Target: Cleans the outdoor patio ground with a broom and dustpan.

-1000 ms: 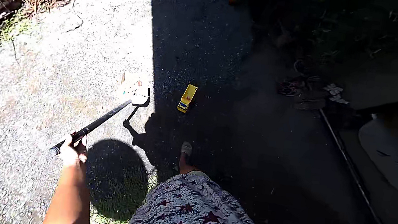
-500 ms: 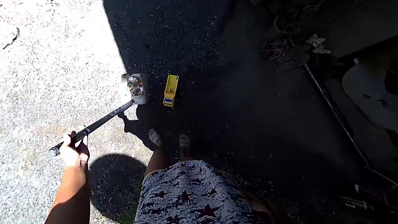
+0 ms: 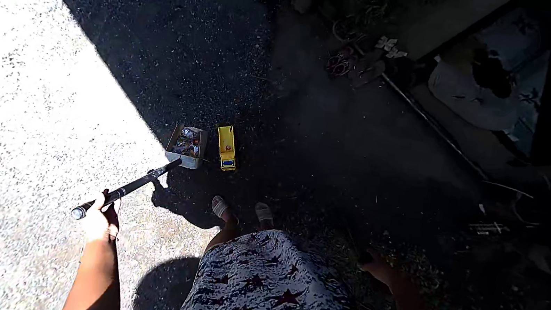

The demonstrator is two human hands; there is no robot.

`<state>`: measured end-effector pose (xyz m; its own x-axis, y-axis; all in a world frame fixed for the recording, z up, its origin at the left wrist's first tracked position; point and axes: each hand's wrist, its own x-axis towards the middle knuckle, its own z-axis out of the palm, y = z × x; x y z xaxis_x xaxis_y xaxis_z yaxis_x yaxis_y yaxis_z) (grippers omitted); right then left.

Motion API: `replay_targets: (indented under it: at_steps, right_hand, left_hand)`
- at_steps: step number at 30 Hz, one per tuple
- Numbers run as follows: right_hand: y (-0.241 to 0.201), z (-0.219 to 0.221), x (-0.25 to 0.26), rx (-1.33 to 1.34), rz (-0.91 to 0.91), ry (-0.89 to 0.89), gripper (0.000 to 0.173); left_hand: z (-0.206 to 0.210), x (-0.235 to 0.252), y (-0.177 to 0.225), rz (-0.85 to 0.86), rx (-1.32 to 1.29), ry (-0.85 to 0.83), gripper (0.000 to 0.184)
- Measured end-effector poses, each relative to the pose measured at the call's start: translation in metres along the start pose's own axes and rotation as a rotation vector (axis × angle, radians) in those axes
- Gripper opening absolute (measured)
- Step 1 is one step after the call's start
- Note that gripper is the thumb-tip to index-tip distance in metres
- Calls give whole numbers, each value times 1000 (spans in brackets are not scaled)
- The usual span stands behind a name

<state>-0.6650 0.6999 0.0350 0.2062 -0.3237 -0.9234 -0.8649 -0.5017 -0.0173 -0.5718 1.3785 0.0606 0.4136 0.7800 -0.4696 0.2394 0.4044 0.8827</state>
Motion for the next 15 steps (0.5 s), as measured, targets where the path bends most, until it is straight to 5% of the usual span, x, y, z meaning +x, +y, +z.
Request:
replay_targets:
  at_steps: [8,11,15]
  right_hand:
    - [-55,69,-39,336,-21,-11,73]
    - [-68,88,-47,440,-32,1,69]
    - [-77,94,-28,504,-62,24,72]
  left_hand:
    - [112,62,38,80,306,-341,31]
    - [167,71,35,160,344,-511,8]
    - [236,70,24,150,447,-735,15]
